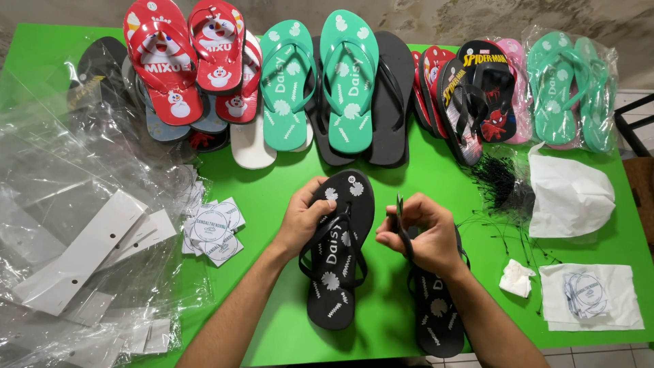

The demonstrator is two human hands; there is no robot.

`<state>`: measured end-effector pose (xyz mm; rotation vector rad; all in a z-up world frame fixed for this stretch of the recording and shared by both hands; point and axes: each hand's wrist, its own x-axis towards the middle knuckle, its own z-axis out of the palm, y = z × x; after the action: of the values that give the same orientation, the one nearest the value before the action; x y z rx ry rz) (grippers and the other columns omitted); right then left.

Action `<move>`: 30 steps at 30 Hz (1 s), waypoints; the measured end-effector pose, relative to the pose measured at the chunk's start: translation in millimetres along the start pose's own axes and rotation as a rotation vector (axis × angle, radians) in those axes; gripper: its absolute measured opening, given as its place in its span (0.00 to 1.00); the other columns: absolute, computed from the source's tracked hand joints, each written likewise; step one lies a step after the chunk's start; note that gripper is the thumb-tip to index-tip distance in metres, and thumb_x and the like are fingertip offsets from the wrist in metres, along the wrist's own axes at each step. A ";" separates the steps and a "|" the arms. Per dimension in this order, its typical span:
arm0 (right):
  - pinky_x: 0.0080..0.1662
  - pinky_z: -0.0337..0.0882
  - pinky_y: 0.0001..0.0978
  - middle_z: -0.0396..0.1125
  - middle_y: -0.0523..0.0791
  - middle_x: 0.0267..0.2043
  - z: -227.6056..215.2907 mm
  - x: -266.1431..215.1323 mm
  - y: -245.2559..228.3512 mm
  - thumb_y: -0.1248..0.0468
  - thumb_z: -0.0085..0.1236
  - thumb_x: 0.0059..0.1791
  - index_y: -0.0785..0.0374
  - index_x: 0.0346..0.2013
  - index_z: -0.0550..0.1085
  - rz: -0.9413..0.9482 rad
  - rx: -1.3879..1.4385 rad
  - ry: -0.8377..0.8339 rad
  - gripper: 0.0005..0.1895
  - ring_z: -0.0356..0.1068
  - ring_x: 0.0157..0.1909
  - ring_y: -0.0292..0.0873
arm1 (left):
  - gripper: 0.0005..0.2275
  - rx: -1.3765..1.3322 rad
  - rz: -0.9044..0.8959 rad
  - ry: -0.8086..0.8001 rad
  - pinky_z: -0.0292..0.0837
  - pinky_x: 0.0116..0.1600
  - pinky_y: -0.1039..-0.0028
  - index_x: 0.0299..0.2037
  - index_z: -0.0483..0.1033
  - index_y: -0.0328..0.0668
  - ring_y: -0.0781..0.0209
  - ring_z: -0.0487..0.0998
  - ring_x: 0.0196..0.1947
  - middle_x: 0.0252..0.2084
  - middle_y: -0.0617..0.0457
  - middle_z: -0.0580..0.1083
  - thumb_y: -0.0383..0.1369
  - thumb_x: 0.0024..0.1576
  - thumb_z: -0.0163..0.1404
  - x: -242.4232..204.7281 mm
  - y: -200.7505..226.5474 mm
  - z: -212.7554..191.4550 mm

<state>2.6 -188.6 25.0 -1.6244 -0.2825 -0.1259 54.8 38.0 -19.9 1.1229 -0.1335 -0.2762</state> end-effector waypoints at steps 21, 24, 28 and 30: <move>0.31 0.79 0.34 0.76 0.59 0.24 -6.1 -6.3 -1.0 0.72 0.76 0.37 0.76 0.42 0.75 0.251 0.256 -0.011 0.22 0.78 0.21 0.45 | 0.12 0.027 -0.009 0.000 0.72 0.31 0.82 0.44 0.79 0.36 0.72 0.72 0.28 0.27 0.54 0.75 0.37 0.56 0.60 -9.6 10.1 10.0; 0.31 0.79 0.34 0.76 0.59 0.25 -2.0 -4.8 -4.1 0.72 0.75 0.38 0.76 0.42 0.75 0.261 0.249 -0.005 0.22 0.78 0.22 0.45 | 0.14 0.003 -0.021 0.003 0.74 0.32 0.81 0.44 0.78 0.38 0.71 0.73 0.28 0.28 0.55 0.75 0.40 0.57 0.59 -8.2 6.2 8.0; 0.27 0.77 0.30 0.76 0.60 0.26 -1.5 -7.8 13.4 0.73 0.74 0.39 0.75 0.43 0.74 0.268 0.279 -0.014 0.22 0.79 0.23 0.47 | 0.15 -0.032 -0.050 0.002 0.76 0.32 0.81 0.44 0.78 0.39 0.72 0.74 0.28 0.29 0.55 0.76 0.43 0.56 0.60 -11.4 -2.1 12.3; 0.24 0.75 0.28 0.76 0.60 0.27 -2.9 -8.5 19.0 0.72 0.73 0.40 0.74 0.44 0.74 0.293 0.296 0.005 0.21 0.79 0.24 0.48 | 0.17 -0.110 -0.094 0.007 0.77 0.33 0.80 0.44 0.78 0.40 0.71 0.75 0.29 0.30 0.55 0.77 0.45 0.55 0.60 -14.7 -3.4 17.4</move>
<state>-0.5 -193.3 4.7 -1.3535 -0.0534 0.1305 35.9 25.7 -15.0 1.0224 -0.0583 -0.3593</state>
